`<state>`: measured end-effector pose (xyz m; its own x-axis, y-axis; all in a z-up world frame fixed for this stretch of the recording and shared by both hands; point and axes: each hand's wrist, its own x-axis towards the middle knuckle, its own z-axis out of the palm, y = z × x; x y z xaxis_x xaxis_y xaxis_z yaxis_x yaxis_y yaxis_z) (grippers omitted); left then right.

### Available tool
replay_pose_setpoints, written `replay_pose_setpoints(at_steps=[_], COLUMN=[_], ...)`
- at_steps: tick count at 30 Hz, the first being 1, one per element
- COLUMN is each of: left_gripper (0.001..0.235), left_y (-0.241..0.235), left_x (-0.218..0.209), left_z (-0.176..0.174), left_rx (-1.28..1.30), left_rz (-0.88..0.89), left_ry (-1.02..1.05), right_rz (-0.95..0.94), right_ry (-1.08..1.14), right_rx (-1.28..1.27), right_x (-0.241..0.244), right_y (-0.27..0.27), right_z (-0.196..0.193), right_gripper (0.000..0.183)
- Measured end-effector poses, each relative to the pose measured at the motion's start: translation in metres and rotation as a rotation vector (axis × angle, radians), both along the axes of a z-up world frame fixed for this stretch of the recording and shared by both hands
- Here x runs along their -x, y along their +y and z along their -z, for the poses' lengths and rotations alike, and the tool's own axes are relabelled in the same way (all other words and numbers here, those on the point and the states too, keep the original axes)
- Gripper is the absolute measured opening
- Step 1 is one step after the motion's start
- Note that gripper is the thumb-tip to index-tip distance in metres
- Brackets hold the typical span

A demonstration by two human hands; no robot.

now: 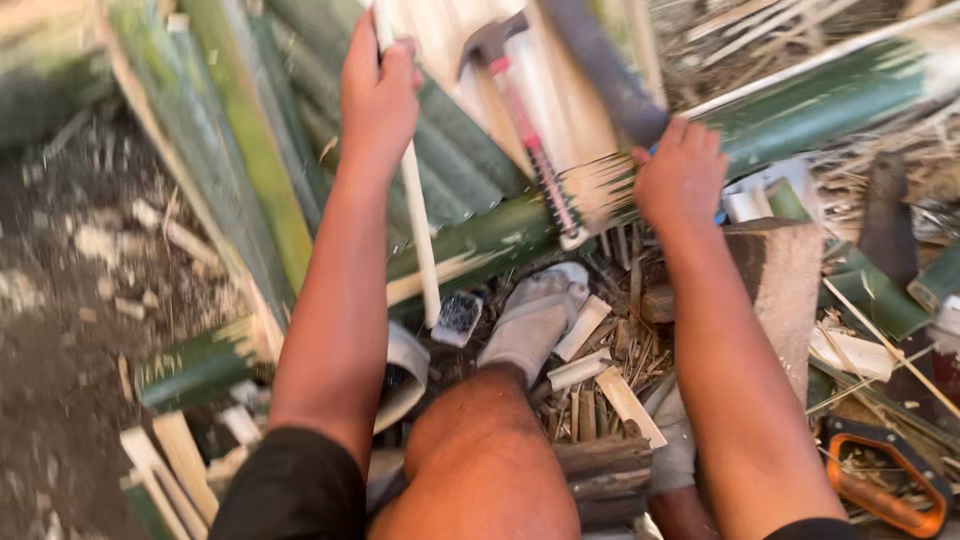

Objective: The person assembles a bamboo structure by splitting bamboo strips, positioning them on a frame, and securing them with nails using a hammer. The person also uses a knife to trim the bamboo pieces.

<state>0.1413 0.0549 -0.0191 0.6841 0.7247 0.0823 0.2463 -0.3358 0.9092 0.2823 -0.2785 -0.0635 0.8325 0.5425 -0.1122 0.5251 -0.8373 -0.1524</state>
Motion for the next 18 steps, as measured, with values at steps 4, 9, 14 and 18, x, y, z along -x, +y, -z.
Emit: replay_pose_setpoints(at_steps=[4, 9, 14, 18], left_gripper=[0.051, 0.058, 0.064, 0.06], left_y=[-0.068, -0.207, -0.323, -0.359], left_x=[0.01, 0.002, 0.006, 0.012], left_z=[-0.067, -0.071, -0.037, -0.02], left_rx=[0.574, 0.495, 0.166, -0.054], left_rz=[0.531, 0.944, 1.189, 1.211], left_ry=[-0.181, 0.149, 0.525, 0.874], right_rz=[0.182, 0.545, 0.761, 0.805], right_ry=[0.114, 0.276, 0.186, 0.201], right_rx=[-0.112, -0.689, -0.703, -0.662], right_x=[0.047, 0.179, 0.259, 0.272], right_y=[-0.047, -0.15, -0.215, -0.232], right_z=[-0.017, -0.045, -0.033, -0.001], right_gripper=[0.052, 0.045, 0.044, 0.049])
